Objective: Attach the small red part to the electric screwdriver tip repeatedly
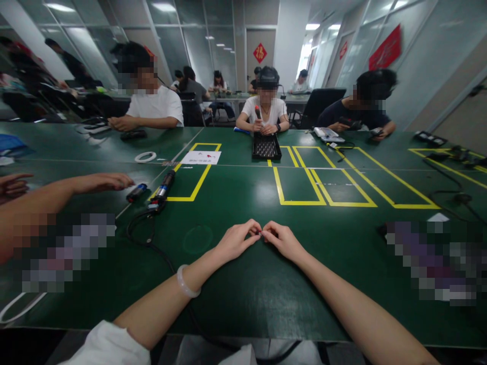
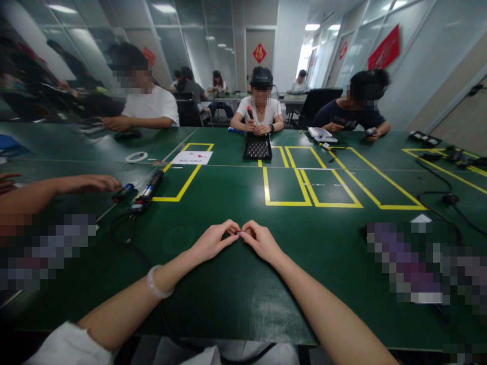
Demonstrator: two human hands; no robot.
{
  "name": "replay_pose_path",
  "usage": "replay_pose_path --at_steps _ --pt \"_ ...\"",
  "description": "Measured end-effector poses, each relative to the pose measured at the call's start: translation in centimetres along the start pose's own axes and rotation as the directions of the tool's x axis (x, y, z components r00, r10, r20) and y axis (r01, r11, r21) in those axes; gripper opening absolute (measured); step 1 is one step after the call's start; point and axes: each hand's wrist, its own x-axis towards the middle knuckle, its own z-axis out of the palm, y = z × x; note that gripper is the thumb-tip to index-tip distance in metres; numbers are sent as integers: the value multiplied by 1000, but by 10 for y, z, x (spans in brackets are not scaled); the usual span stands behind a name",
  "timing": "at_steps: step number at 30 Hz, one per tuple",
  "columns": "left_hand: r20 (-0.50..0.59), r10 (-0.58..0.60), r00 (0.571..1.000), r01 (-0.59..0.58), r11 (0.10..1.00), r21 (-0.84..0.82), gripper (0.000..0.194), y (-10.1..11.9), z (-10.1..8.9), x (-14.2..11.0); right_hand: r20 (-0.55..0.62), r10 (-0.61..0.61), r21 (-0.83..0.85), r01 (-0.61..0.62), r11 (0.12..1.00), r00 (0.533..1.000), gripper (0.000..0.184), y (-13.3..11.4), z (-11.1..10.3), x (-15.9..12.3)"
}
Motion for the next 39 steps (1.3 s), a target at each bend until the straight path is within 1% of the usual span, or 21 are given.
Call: replay_pose_path --at_steps 2,5,9,14,20,23,26,28,30,32,33,34,35,37,38,39 --pt "-23 -10 1000 10 1000 7 19 -2 0 0 7 -11 47 11 999 1000 17 -1 1 0" --pt "-30 -19 999 18 1000 -21 20 -3 -1 0 21 -42 93 40 995 999 17 -2 2 -1" --pt "-13 -24 1000 23 998 -61 21 -1 -4 0 13 -43 63 42 997 999 13 -2 2 0" --pt "6 -21 1000 22 996 -91 24 2 -9 0 2 -57 35 57 998 998 13 0 2 0" --pt "27 -18 999 20 994 -104 24 4 -12 -1 -2 -57 42 57 998 998 12 -1 3 0" --pt "30 -12 999 13 999 -51 26 4 -14 -1 1 -49 35 49 998 999 11 -2 2 0" --pt "-10 -21 1000 22 999 40 30 -1 -21 1 -1 -38 28 38 999 999 11 -2 1 0" --pt "-81 -38 996 48 991 125 33 -10 -33 3 2 -31 25 31 999 1000 12 -2 0 0" --pt "-183 -56 982 103 961 258 34 -24 -52 4 8 -27 28 27 999 1000 13 -2 0 -1" --pt "-315 -83 945 218 880 421 36 -43 -76 1 17 -28 35 27 999 999 13 -2 1 -1" --pt "-391 -103 914 303 815 494 38 -54 -90 -2 19 -29 38 28 999 999 13 -2 1 -1" --pt "-481 -127 868 410 730 547 41 -65 -105 -7 21 -30 40 29 999 999 13 -2 1 -1" --pt "-563 -154 812 514 645 565 45 -77 -119 -13 22 -30 41 29 999 999 13 -3 1 -1" --pt "-698 -211 684 691 494 528 54 -99 -144 -30 26 -26 38 25 999 999 13 -3 1 -1" --pt "-743 -260 616 763 431 482 59 -109 -155 -39 30 -22 36 21 999 999 13 -3 1 -1" --pt "-760 -321 565 811 384 441 63 -119 -163 -48 32 -18 33 17 999 999 13 -3 1 0"
